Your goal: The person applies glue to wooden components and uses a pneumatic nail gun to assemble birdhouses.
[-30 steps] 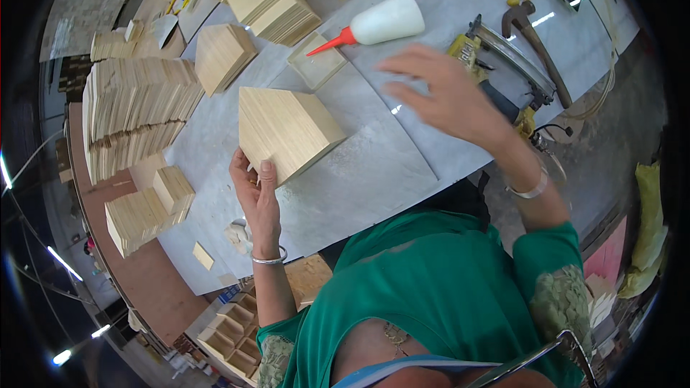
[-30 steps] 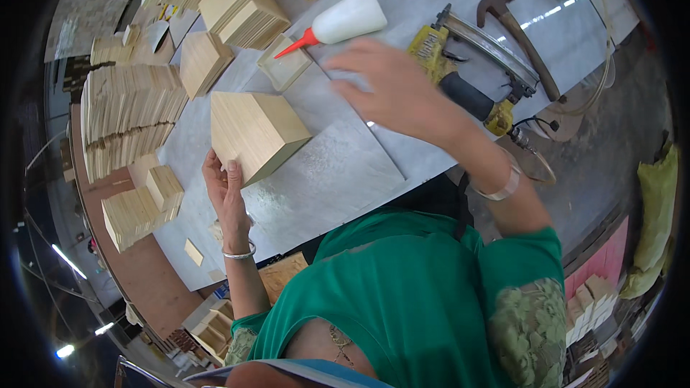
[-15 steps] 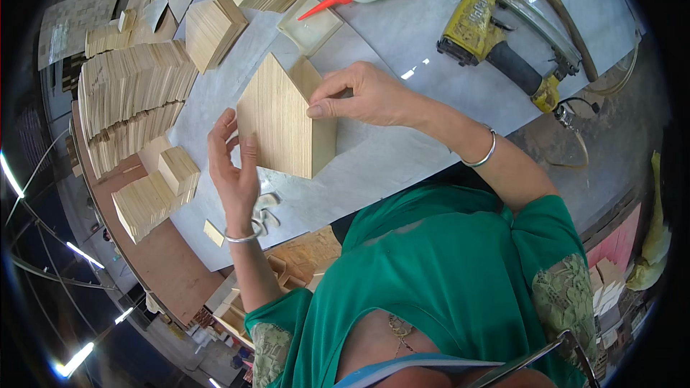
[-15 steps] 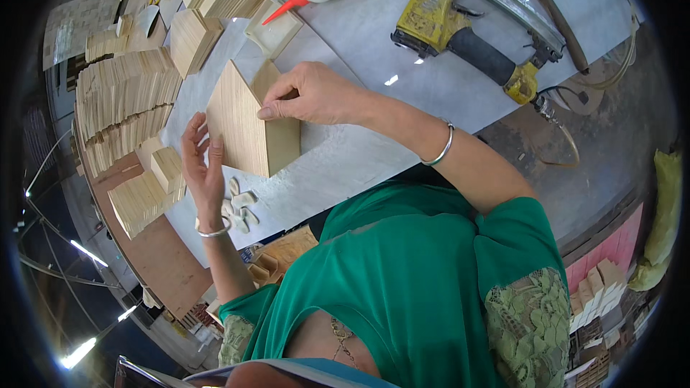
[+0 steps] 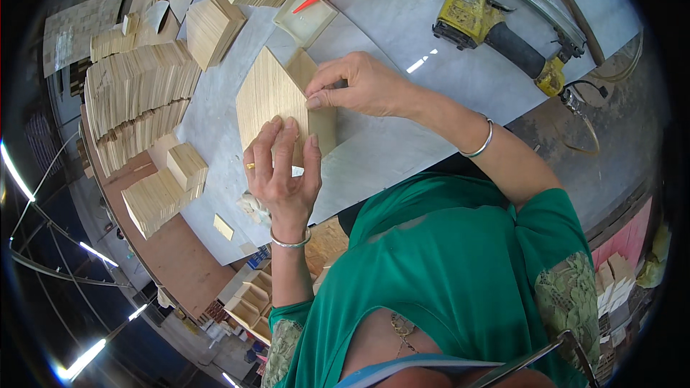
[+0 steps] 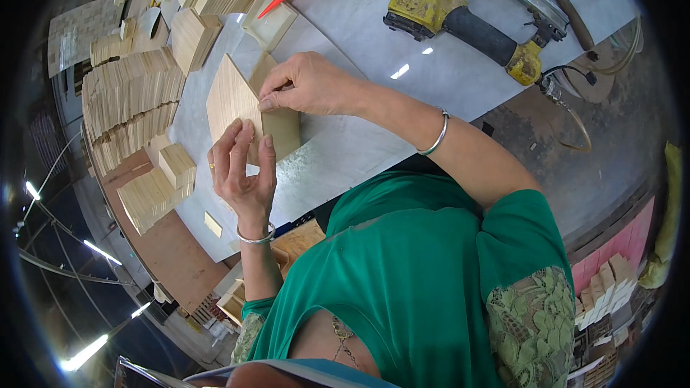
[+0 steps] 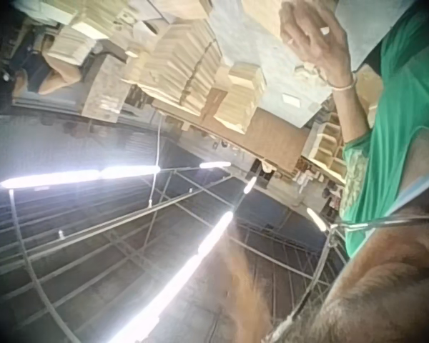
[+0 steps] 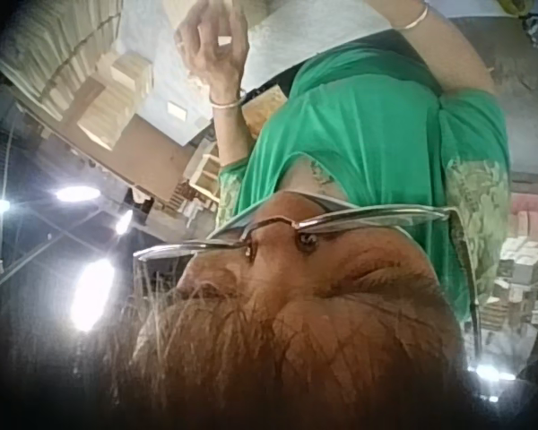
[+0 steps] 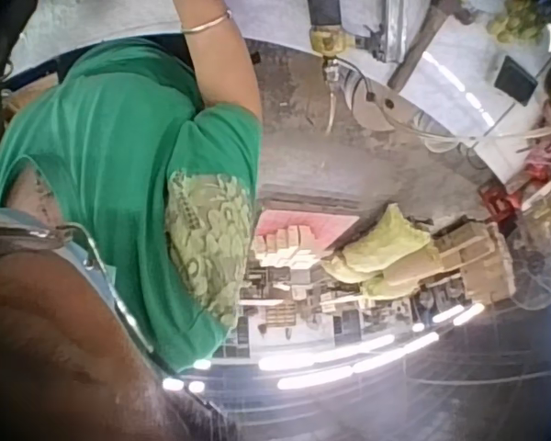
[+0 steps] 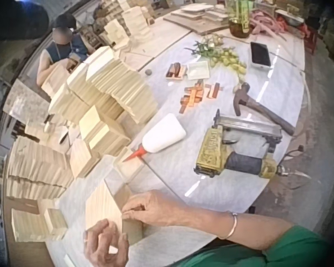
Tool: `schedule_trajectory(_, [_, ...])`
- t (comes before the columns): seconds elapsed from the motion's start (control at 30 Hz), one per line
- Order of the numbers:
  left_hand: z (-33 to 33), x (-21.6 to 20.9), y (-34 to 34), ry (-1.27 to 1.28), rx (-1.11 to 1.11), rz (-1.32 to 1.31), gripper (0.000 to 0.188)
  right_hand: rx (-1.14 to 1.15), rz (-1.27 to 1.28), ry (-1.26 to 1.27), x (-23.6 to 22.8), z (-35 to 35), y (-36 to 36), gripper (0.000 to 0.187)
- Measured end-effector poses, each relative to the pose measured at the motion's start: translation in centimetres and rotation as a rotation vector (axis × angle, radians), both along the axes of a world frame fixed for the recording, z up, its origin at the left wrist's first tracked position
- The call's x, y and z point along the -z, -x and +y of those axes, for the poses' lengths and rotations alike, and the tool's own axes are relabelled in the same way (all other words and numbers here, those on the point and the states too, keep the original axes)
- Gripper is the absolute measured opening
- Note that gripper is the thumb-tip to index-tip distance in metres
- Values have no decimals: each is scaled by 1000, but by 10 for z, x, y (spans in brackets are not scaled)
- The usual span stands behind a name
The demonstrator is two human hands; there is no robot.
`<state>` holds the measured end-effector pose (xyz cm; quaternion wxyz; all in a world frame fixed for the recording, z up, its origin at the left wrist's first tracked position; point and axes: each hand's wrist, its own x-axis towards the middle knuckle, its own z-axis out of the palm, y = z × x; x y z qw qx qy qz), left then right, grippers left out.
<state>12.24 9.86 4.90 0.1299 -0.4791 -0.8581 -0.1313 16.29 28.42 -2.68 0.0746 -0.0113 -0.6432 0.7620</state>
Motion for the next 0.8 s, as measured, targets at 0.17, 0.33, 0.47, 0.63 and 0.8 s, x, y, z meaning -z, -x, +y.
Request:
schedule_trajectory(0.17, [5, 0, -4, 24, -18, 51, 28, 11, 27, 4, 4, -3, -1, 21])
schedule_trajectory(0.33, [4, 1, -4, 36, -15, 68, 27, 97, 98, -24, 13, -9, -1, 21])
schedule_trajectory(0.47, [4, 1, -5, 48, -17, 76, 27, 97, 78, -7, 12, -9, -2, 21])
schedule_trajectory(0.63, [7, 1, -6, 63, -17, 66, 27, 92, 46, -48, 6, -3, -8, 21])
schedule_trajectory(0.8, [6, 3, -4, 30, -10, 78, 28, 481, 229, -521, -13, 26, -43, 20])
